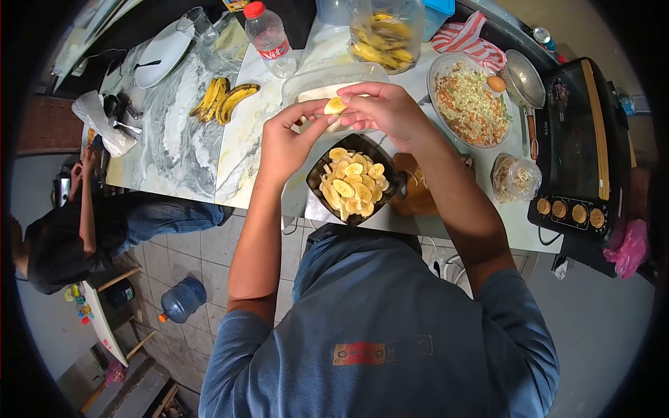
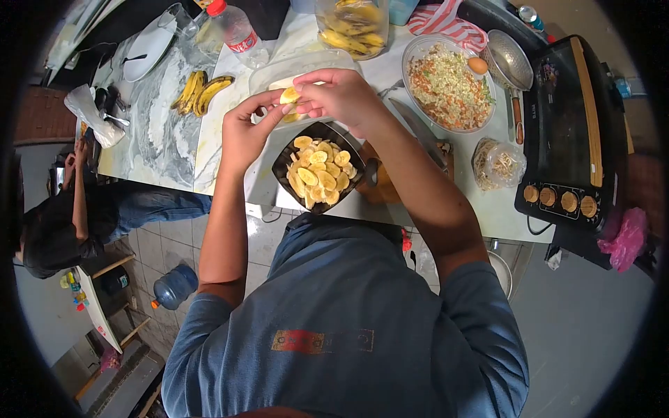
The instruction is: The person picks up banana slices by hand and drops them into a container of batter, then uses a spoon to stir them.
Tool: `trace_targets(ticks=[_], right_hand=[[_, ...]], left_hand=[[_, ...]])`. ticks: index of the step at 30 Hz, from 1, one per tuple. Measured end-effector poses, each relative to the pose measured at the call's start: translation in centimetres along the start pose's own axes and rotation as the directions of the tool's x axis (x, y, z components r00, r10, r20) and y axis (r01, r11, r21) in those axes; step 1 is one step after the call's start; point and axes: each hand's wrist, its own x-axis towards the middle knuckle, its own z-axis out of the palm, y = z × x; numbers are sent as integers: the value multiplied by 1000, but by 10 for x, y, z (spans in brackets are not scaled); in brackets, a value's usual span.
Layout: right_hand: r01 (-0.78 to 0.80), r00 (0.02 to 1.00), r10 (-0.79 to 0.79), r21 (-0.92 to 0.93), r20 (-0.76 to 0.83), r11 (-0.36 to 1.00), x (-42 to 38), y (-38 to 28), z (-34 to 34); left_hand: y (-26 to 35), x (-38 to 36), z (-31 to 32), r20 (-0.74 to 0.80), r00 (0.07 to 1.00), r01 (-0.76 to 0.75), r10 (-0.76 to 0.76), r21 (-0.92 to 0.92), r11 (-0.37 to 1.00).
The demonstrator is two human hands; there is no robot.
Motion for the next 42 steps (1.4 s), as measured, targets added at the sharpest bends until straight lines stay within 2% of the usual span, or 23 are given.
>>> trace_targets(ticks=[1, 3, 6, 11, 15, 18, 21, 22, 24, 28, 31, 34, 36, 37, 39, 42], right_hand=[[4, 1000, -4, -1, -1, 1000, 0, 2, -1], [136, 987, -119, -160, 107, 978, 2, 5, -6], [177, 981, -157, -194, 112, 965, 3, 4, -6], [268, 962, -238, -303, 132, 915, 5, 8, -5], [354, 935, -324, -421, 143, 835, 5, 10, -3], [395, 916, -382, -444, 122, 804, 8, 14, -2], [449, 874, -480, -496, 73, 743, 12, 21, -2], [451, 874, -481, -496, 73, 743, 12, 19, -2], [377, 921, -378, -479, 98, 793, 9, 14, 0], [356, 928, -363, -490, 85, 796, 9, 14, 0], [353, 926, -371, -501, 69, 790, 11, 17, -1], [341, 918, -394, -587, 41, 735, 16, 24, -3], [434, 857, -515, -544, 5, 718, 22, 32, -4], [433, 858, -514, -544, 4, 719, 22, 33, -3], [472, 854, -517, -336, -54, 815, 22, 33, 1], [452, 853, -521, -437, -45, 777, 19, 32, -2]], left_hand=[[-1, 0, 0, 2, 999, 43, -43, -25, 999], [-3, 2, 0, 4, 997, 80, -80, -51, 995], [-5, 4, 0, 18, 996, 91, -90, -91, 992], [-4, 6, -2, 84, 981, 194, -176, -305, 932], [5, 8, -3, 87, 968, 250, -234, -341, 906], [7, 9, -3, 77, 952, 304, -296, -343, 889], [5, 9, -1, 29, 950, 306, -310, -275, 911], [5, 9, 0, 15, 949, 308, -315, -259, 916], [5, 10, 1, 1, 948, 309, -318, -242, 920], [4, 10, 3, -5, 946, 311, -324, -269, 912], [3, 11, 6, -1, 949, 303, -316, -281, 911], [1, 11, 8, 1, 953, 287, -303, -321, 902], [0, 13, 9, 3, 954, 284, -301, -338, 897], [0, 13, 10, 1, 953, 283, -302, -352, 892], [0, 13, 11, 0, 953, 281, -302, -366, 887], [2, 14, 12, -5, 956, 270, -292, -368, 890]])
